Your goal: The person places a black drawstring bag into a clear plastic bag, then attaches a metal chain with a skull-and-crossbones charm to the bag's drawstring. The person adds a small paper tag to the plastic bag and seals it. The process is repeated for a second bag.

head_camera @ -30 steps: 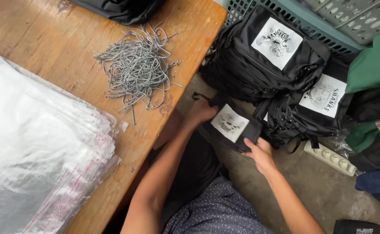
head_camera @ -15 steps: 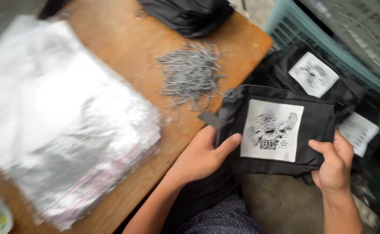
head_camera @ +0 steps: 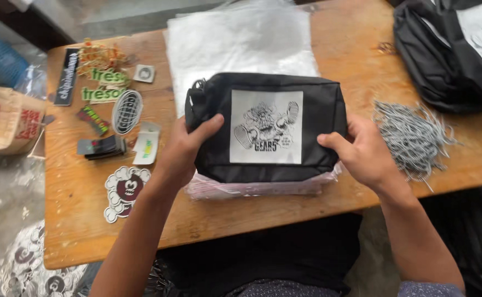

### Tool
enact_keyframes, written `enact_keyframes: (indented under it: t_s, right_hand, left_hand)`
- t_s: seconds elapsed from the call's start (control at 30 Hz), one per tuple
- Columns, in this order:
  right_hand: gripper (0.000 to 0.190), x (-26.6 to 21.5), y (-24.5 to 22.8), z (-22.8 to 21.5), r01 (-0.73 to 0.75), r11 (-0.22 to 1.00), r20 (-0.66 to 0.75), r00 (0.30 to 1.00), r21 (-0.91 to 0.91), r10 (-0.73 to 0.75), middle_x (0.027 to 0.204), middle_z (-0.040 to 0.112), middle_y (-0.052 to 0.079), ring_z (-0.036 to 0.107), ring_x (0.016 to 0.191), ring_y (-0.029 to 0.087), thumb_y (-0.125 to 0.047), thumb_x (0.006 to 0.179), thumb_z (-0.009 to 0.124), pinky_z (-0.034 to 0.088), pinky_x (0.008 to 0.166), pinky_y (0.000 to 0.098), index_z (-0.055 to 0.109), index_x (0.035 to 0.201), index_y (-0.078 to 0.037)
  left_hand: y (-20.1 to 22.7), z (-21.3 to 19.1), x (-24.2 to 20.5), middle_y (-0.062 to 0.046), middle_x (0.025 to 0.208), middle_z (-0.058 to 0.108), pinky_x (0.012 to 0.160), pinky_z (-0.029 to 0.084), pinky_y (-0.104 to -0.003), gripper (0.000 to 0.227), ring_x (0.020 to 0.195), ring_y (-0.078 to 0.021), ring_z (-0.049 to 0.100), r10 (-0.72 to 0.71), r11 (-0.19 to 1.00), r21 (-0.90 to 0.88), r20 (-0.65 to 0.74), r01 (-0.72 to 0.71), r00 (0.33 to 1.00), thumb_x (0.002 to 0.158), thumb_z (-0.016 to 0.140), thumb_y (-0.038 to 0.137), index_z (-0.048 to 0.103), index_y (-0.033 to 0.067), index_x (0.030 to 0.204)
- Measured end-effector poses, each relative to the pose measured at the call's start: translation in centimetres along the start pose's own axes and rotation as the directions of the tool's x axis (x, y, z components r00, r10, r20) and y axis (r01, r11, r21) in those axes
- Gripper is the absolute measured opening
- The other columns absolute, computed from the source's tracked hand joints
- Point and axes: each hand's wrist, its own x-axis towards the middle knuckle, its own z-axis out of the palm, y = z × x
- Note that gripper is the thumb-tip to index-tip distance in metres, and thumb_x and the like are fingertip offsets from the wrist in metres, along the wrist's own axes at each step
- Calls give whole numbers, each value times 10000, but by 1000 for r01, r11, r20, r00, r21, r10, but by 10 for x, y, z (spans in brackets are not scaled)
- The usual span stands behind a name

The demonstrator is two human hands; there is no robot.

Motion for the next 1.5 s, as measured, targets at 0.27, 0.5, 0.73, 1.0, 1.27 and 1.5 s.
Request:
enact_keyframes:
  t_s: [0.27,0.5,0.73,1.0,1.27,1.5]
  right_hand:
    - [470,73,-36,26,47,754,-129,976,-655,-173,964,622,214,593,928,401,-401,948,689,447,789,532,590,1123,23]
    - [885,44,-18,103,626,452,302,740,-636,-601,1735,-58,181,-55,1634,337,-684,1043,361,96,1248,774,71,1685,-149]
    - [891,67,-14,72,632,402,312,721,-662,-619,1743,25,141,-31,1624,387,-721,1012,170,54,1335,576,105,1680,-135]
    - [403,86,-10,39,335,937,-103,933,-103,-345,1034,576,31,542,889,106,-261,965,763,462,742,245,521,1221,-65]
    - [217,83,0,51,432,890,-276,846,-148,-457,949,582,40,529,796,95,-169,1107,699,436,650,247,552,1177,-26]
    - [424,79,-11,57,315,739,-320,937,595,-142,1090,713,124,714,916,167,-165,911,748,632,852,299,512,1256,-91]
  left_hand:
    - [-37,-20,61,-167,1089,744,843,634,-431,382,973,-269,740,45,920,-389,15,-35,999,913,718,185,672,5,1247]
    - [-55,3,54,-166,1275,704,932,610,-387,396,1105,-269,707,68,834,-551,142,22,987,963,634,213,631,12,1304]
    - [-69,-10,56,-116,1241,710,904,625,-418,396,1048,-220,707,36,796,-603,128,49,991,977,637,213,619,65,1344]
    - [-71,-18,50,-160,1246,705,981,605,-425,420,1110,-282,702,119,807,-590,168,4,979,943,680,166,620,3,1325]
    - [-83,-24,51,-168,1215,721,946,633,-429,430,1091,-282,715,122,880,-476,224,-1,967,877,748,74,634,5,1286]
    - [-91,-22,54,-144,1147,748,880,659,-425,295,1020,-256,735,167,833,-547,108,-82,980,905,720,13,690,16,1199]
